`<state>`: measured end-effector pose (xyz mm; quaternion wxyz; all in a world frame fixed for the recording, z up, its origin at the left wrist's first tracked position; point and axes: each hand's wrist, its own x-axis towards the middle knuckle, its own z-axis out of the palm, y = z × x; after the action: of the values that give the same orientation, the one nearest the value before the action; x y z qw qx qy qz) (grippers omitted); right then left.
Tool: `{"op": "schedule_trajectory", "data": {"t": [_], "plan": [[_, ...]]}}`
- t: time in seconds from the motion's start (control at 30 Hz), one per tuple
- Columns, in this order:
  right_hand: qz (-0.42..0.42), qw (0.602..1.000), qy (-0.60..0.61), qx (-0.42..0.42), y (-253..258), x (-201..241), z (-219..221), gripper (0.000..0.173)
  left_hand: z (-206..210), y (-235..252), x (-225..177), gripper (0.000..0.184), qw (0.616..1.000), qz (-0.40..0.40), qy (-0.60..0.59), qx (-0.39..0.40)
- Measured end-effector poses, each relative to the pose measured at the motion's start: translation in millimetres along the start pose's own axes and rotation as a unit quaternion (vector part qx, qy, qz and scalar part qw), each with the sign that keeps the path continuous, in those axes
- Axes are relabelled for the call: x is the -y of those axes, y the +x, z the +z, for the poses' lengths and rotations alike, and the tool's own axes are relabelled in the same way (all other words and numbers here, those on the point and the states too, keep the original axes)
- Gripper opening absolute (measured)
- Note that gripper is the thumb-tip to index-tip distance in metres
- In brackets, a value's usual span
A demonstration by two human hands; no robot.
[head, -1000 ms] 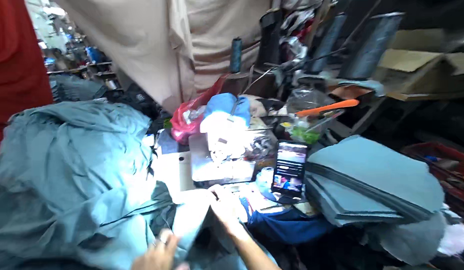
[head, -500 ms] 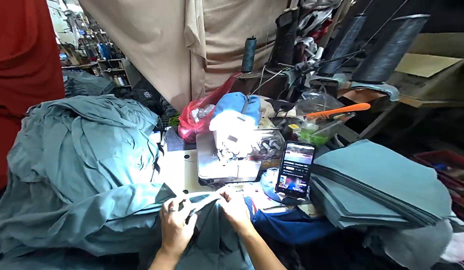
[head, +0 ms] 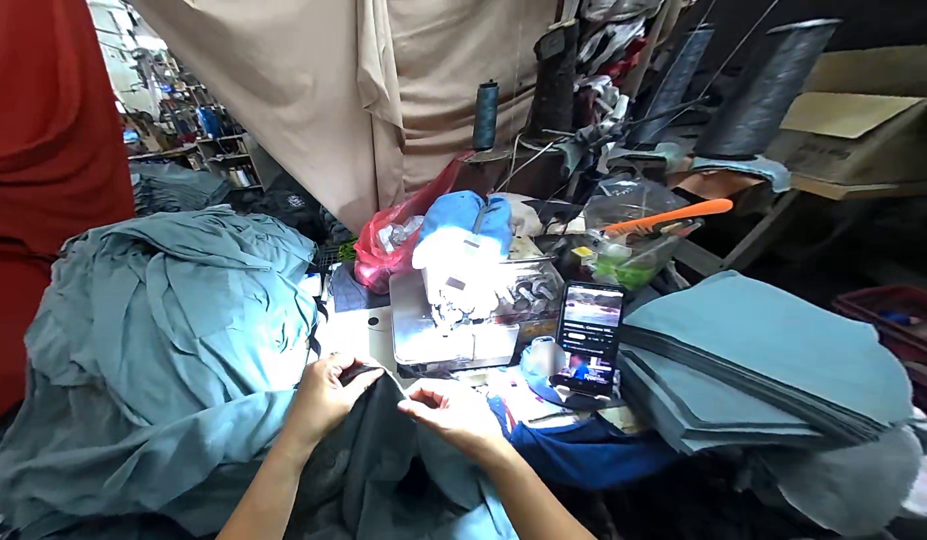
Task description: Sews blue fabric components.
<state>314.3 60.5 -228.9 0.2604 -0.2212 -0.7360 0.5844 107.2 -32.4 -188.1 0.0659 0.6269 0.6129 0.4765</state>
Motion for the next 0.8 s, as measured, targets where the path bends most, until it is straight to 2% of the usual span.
{"op": "schedule_trajectory", "data": {"t": [0.07,0.17,0.27,0.4,0.47,0.53,0.6,0.67,0.73,0.8], "plan": [[0.003,0.999,-0.023,-0.023,-1.2,-6.5,-1.2,0.019,-5.9,-3.1,7.7,0.011,1.000,-0.003,-0.006,0.007],[0.002,0.999,0.014,-0.036,-3.9,-15.5,-3.5,0.016,-16.2,-11.9,19.3,0.012,0.998,-0.035,-0.040,0.028],[0.004,0.998,0.043,-0.037,-5.9,-17.2,-2.6,0.012,-19.2,-18.0,26.5,0.011,0.998,-0.032,-0.035,0.028],[0.022,1.000,0.010,-0.011,-5.2,-18.9,5.8,0.017,-14.0,-32.2,28.6,0.018,0.995,-0.048,0.080,-0.037],[0.027,0.999,0.031,0.021,-5.0,-19.3,22.0,0.018,-8.4,-42.9,32.4,0.019,0.991,-0.076,0.064,-0.089],[0.004,0.996,0.075,0.055,-1.6,-11.5,39.7,0.018,-12.2,-41.0,39.3,0.019,0.991,-0.038,0.022,-0.130],[-0.039,0.991,0.115,0.059,3.3,6.4,47.4,0.014,-27.2,-16.3,37.0,0.022,0.992,0.029,0.025,-0.118],[-0.073,0.986,0.150,0.017,5.6,24.8,41.7,0.011,-33.5,27.6,24.7,0.021,0.991,0.100,0.049,-0.079],[-0.072,0.980,0.182,-0.043,5.2,30.3,26.8,0.008,-16.7,75.7,14.2,0.014,0.988,0.150,0.031,-0.015],[-0.044,0.975,0.183,-0.115,-0.1,18.8,8.4,0.005,16.7,106.1,6.9,0.011,0.988,0.132,0.039,0.064]]}}
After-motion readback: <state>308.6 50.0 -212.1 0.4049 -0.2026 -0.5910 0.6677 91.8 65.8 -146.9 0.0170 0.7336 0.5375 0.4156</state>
